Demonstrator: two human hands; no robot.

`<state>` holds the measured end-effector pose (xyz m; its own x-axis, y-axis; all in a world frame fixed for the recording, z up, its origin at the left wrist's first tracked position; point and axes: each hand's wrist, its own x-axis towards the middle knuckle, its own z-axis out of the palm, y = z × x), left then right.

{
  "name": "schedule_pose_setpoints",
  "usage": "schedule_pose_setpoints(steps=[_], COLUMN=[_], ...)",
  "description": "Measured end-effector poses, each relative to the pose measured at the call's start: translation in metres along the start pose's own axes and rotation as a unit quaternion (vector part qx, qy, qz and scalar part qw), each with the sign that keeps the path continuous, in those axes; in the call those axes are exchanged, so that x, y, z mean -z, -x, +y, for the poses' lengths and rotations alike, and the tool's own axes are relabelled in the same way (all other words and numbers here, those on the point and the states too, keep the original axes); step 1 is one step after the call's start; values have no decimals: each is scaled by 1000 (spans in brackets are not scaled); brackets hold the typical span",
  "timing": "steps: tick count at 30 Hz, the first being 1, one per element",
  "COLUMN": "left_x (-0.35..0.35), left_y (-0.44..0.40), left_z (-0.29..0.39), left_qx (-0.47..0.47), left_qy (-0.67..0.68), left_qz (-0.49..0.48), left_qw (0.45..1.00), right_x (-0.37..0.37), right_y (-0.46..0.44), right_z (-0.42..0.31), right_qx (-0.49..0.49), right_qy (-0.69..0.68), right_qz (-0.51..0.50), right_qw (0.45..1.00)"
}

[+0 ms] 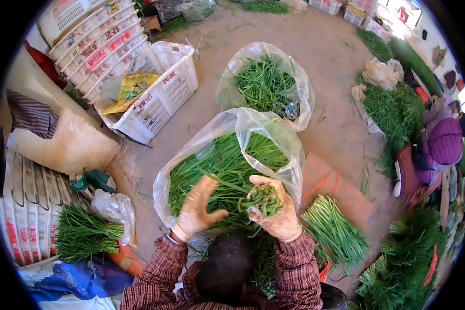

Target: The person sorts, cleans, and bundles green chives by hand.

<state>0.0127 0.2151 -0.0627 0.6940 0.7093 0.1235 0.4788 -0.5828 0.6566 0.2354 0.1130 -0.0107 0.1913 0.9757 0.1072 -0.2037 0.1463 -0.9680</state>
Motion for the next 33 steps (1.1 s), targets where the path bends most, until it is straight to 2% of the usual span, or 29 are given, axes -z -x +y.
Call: schedule_pose_setpoints(steps=[2,3,4,5,6,8,9,10,12,13,16,17,18,20,22,24,28,32,33], left_x=[-11,-18,-23,-28,-34,-47,-59,-58,-54,-61,-52,-35,-27,-9,8,23,46,59,60], left_y=[5,1,-5,-8,-12,-23,-21,-26,-34,-28,-33,-38,-41,-42,-44,-46,-45,-44,-44], left_z=[-51,-62,-70,-75,-79,-84,-94,-89,-80,-89,-104,-85,-83,-85,-82,-81,-76,-82,-81], left_qx=[108,108,133,158,156,159,114,109,189,142,89,72,74,20,52,46,47,46,76], left_qy=[-63,-63,-67,-70,-70,-107,-155,-154,-230,-269,-305,-321,-320,-239,-202,-170,-220,-209,-131], left_qz=[5,6,-42,-91,-91,-155,-123,-125,-177,-114,-140,-136,-137,-88,-87,-97,-144,-142,-152], left_qw=[992,992,988,981,981,969,973,974,938,946,938,935,934,967,974,980,964,967,977], right_x=[2,0,-3,-2,-5,-10,-10,-11,-12,-12,-12,-10,-7,-4,-4,-3,-4,-3,-3], right_y=[3,2,1,2,-1,1,3,4,6,7,11,13,15,18,16,16,15,15,15], right_z=[-4,0,6,10,17,19,17,15,13,11,3,2,1,2,4,2,-1,4,5], right_qx=[-33,-31,-29,-46,19,14,4,-4,36,66,51,51,33,-4,33,14,10,10,3], right_qy=[-7,-21,-35,15,68,106,143,168,180,198,230,229,213,177,144,126,103,110,111], right_qz=[-22,-33,-44,-59,-77,-90,-97,-102,-127,-126,-128,-129,-115,-87,-67,-64,-57,-57,-57], right_qw=[999,999,998,997,995,990,985,980,975,970,963,963,970,980,987,990,993,992,992])
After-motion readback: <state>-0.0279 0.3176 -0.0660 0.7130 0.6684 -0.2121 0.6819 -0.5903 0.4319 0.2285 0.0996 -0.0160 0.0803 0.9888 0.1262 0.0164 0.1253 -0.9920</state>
